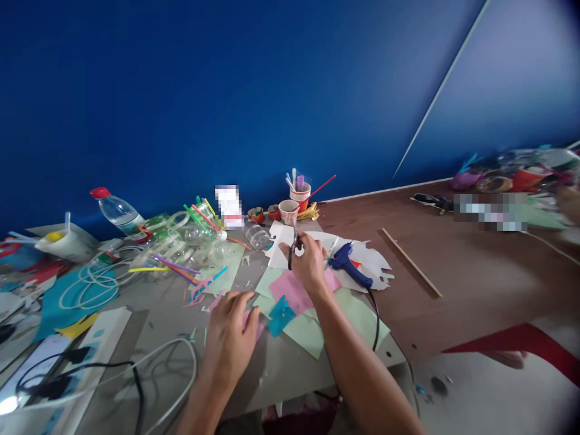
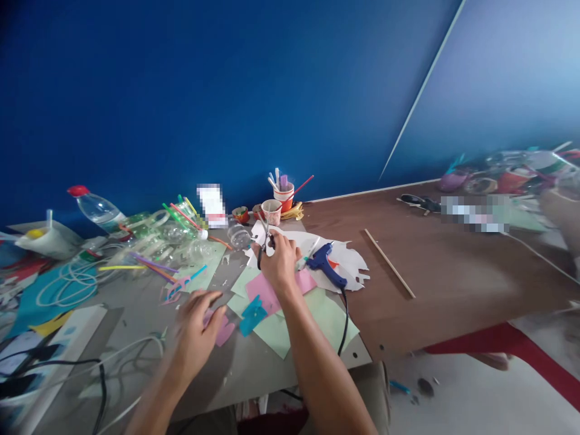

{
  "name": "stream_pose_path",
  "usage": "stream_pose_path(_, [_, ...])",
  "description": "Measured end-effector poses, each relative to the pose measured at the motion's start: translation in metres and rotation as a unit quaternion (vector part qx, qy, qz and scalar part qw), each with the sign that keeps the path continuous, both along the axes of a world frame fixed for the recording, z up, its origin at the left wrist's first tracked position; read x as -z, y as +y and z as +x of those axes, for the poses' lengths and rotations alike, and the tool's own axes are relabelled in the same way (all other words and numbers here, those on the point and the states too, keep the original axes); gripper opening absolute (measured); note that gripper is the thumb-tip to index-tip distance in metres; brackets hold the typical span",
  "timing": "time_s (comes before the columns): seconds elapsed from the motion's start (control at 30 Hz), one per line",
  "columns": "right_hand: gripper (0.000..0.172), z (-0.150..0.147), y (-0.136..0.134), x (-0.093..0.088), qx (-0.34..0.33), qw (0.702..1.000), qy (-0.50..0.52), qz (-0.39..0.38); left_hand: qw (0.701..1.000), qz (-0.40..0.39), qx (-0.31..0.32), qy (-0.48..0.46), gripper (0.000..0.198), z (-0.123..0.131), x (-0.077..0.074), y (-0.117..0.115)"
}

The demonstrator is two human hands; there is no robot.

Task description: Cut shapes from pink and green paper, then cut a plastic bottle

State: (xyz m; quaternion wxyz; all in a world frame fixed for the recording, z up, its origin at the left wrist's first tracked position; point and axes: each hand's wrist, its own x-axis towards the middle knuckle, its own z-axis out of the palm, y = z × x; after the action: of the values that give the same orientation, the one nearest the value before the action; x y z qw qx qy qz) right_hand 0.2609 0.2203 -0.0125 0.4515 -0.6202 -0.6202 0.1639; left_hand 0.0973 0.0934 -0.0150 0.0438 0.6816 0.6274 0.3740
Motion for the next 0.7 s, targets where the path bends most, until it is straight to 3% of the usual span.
stream_pose_path(0.1, [0.038, 0.008, 0.002, -0.002, 0.008, 0.993, 0.099, 0.059, 0.998, -0.030, 0.039, 0.051, 0.021, 0.027, -0.009, 0.039])
stream_pose_path(0.27, [0.040, 0.019, 0.007, -0.004, 0.062, 0.974, 0.172, 0.137, 0.954, -0.207, 0.037, 0.213, 0.041, 0.064, -0.003, 0.083])
stream_pose_path(0.37, [0.038, 0.020, 0.007, -0.005, 0.061, 0.973, 0.165, 0.146, 0.934, -0.253, 0.038, 0.251, 0.047, 0.072, 0.003, 0.090])
stream_pose_path(0.53, [0.034, 0.017, 0.004, -0.009, 0.046, 0.976, 0.164, 0.133, 0.924, -0.295, 0.049, 0.238, 0.027, 0.062, 0.008, 0.096])
stream_pose_path(0.7, [0.030, 0.015, 0.003, -0.009, 0.040, 0.981, 0.143, 0.124, 0.935, -0.265, 0.023, 0.233, 0.036, 0.058, 0.009, 0.101])
